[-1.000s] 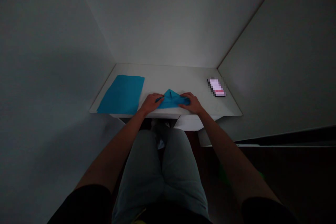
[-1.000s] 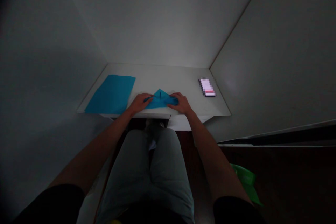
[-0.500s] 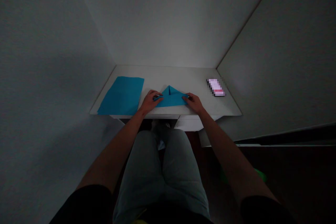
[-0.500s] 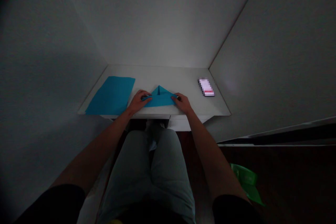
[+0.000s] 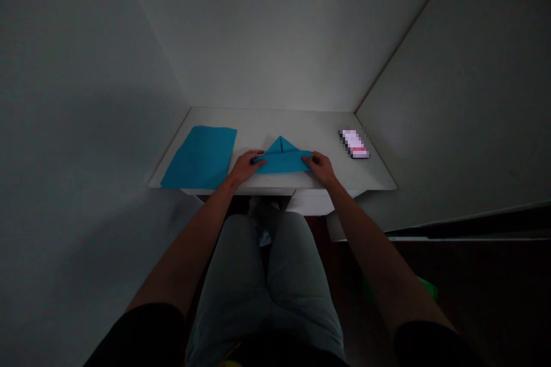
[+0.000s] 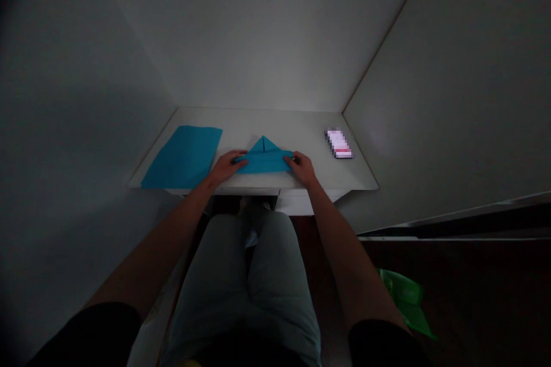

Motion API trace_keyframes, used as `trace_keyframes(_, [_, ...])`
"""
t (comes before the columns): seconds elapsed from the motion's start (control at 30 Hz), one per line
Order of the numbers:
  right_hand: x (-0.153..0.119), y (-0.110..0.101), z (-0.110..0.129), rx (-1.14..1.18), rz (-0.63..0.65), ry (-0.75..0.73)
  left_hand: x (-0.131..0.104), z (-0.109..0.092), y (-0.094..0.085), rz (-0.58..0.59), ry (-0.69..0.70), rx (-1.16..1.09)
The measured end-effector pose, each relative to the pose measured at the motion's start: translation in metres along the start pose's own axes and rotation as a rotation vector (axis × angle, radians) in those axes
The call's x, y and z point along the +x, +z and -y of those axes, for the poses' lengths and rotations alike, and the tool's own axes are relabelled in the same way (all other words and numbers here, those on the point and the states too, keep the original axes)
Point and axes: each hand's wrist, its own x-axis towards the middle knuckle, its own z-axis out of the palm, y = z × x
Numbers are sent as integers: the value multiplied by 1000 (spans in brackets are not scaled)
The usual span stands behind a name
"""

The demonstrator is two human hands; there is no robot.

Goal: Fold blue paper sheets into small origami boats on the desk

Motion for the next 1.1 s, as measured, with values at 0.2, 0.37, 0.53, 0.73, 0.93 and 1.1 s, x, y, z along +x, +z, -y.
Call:
trace_keyframes(0.2, [1,1,0,66,-9,-14,0,3,6,-24,-114,-148])
trace_keyframes(0.37, [0,1,-1,124,39,27,4,10,8,-40,-101,-344])
trace_keyframes(0.53, [0,0,-1,67,74,14,6,6,7,-25,-112,-255])
trace_keyframes(0.73, [1,-4,-2,-32,51,-53,5,-1,5,-92,-69,-127])
trace_keyframes(0.93, [-2,-9,-5,-154,-133,-215,1,1,4,-225,64,2])
trace_keyframes(1.1, [-1,-7,-7,-179,-124,-197,-1,4,8,-169,38,0])
